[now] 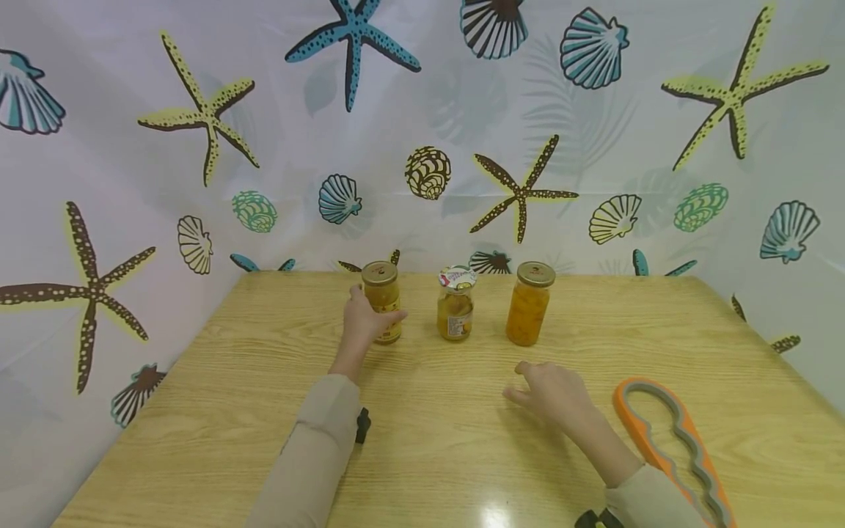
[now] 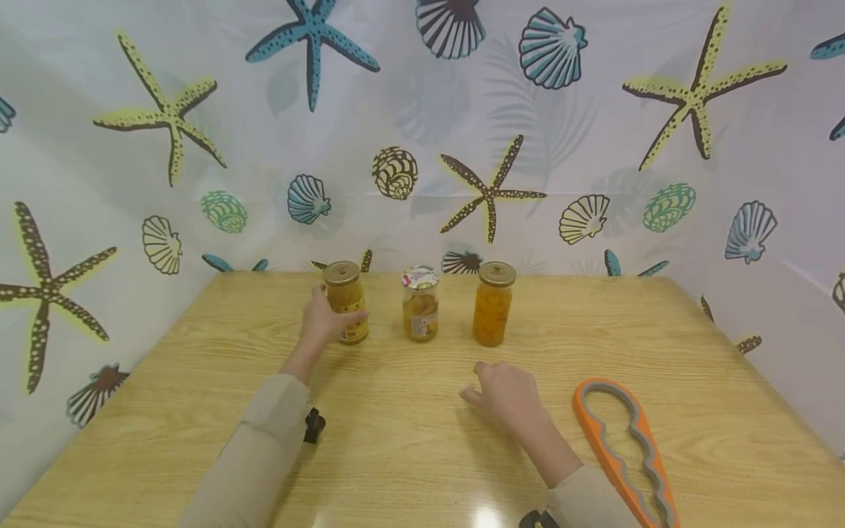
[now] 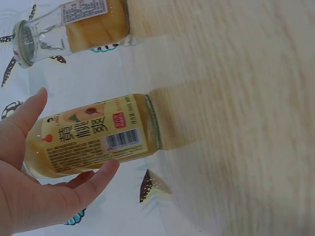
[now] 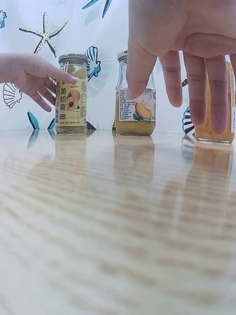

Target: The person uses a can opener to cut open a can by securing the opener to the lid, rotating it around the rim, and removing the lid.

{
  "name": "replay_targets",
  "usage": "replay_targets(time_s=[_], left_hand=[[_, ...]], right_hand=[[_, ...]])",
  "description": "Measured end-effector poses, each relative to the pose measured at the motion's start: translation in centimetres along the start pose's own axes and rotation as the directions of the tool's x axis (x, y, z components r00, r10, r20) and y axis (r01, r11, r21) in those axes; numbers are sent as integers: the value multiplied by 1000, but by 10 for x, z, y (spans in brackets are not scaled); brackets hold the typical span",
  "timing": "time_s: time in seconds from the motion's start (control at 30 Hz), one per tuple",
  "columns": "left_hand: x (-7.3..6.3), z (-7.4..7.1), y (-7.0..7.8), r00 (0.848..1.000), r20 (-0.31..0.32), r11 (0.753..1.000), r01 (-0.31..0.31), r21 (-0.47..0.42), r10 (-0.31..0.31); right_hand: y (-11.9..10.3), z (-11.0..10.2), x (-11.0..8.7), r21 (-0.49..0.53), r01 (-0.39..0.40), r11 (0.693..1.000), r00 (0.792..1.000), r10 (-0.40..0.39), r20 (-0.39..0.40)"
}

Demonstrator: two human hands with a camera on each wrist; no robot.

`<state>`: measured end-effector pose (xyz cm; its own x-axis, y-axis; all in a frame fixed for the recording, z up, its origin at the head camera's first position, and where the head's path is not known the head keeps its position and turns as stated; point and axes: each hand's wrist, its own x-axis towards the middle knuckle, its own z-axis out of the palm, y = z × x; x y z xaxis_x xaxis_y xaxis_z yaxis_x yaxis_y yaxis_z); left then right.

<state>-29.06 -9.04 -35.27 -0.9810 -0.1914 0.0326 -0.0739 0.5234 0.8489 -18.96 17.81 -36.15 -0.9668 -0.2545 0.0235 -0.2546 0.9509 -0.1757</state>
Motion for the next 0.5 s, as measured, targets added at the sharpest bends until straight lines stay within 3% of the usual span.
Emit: replay_targets(time_s=[0.5], left_hand=[[14,17,-17,994,-111,995,-35,-97,24]], right_hand=[[0,2,1,10,4,1000,1000,-4,4]])
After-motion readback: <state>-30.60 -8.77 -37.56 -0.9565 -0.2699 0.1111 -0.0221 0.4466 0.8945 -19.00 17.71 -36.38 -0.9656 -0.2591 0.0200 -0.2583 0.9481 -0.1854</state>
